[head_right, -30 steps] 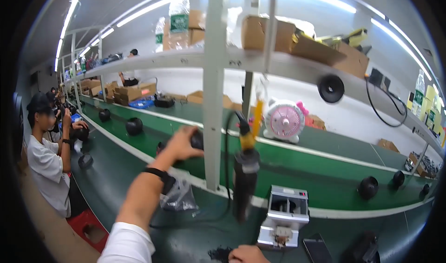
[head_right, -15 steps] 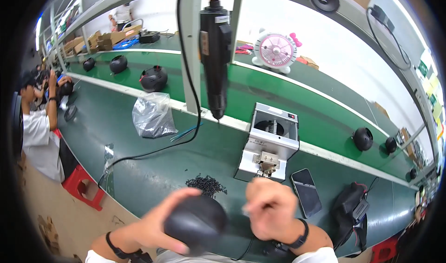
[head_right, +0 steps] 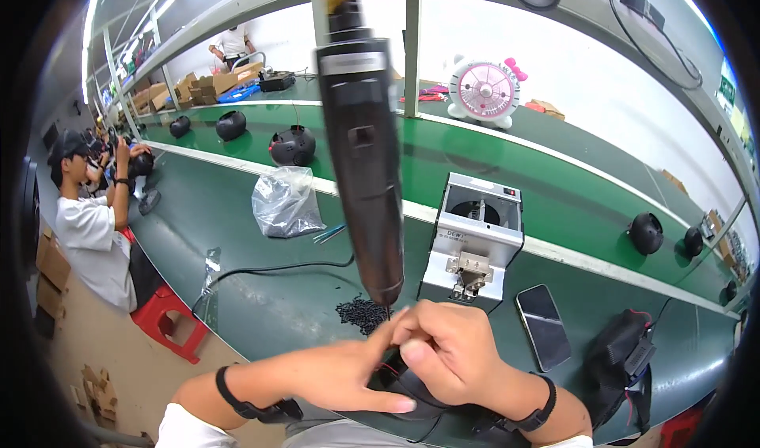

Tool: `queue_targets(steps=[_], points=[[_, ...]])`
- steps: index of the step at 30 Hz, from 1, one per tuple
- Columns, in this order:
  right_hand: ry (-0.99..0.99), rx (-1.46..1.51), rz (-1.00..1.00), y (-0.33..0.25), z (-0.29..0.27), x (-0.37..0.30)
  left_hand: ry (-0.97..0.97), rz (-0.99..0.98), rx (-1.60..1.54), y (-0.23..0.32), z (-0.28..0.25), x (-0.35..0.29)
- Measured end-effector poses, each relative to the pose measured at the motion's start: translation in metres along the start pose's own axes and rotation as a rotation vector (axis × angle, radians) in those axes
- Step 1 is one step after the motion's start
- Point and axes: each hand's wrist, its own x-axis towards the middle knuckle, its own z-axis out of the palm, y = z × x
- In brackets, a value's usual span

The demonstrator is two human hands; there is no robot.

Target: Using an electric screwdriver to fasten screws into a black plastic spherical housing on a factory assembly line.

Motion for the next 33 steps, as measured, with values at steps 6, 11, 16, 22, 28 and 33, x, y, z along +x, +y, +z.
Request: queue_targets(steps=[6,11,16,22,28,33], points=[[-0.155,-0.09,-0.082,0.005,0.014,0.019,0.484,0.085,0.277,0.036,-0.088,-0.059],[-0.185,-0.112,-0.139,-0.002,0.022,0.031,0.819,0.535,-0.278,0.102,-0.094,-0.022],[-0.177,-0.336,-0.087,-0.005,0.028,0.032,0.625,0.783,-0.726,0.07,-0.109,0.0],[-0.239,-0.374,0.037,-0.004,0.032,0.043,0.929,0.704,-0.443,-0.038,-0.103,0.047],[-0.297,-0.268,0.259,0.005,0.025,0.049,0.953,0.593,-0.525,-0.063,-0.1,0.059],[-0.246,-0.304,0.2,0.013,0.024,0.052,0.949,0.608,-0.514,-0.046,-0.106,0.047]])
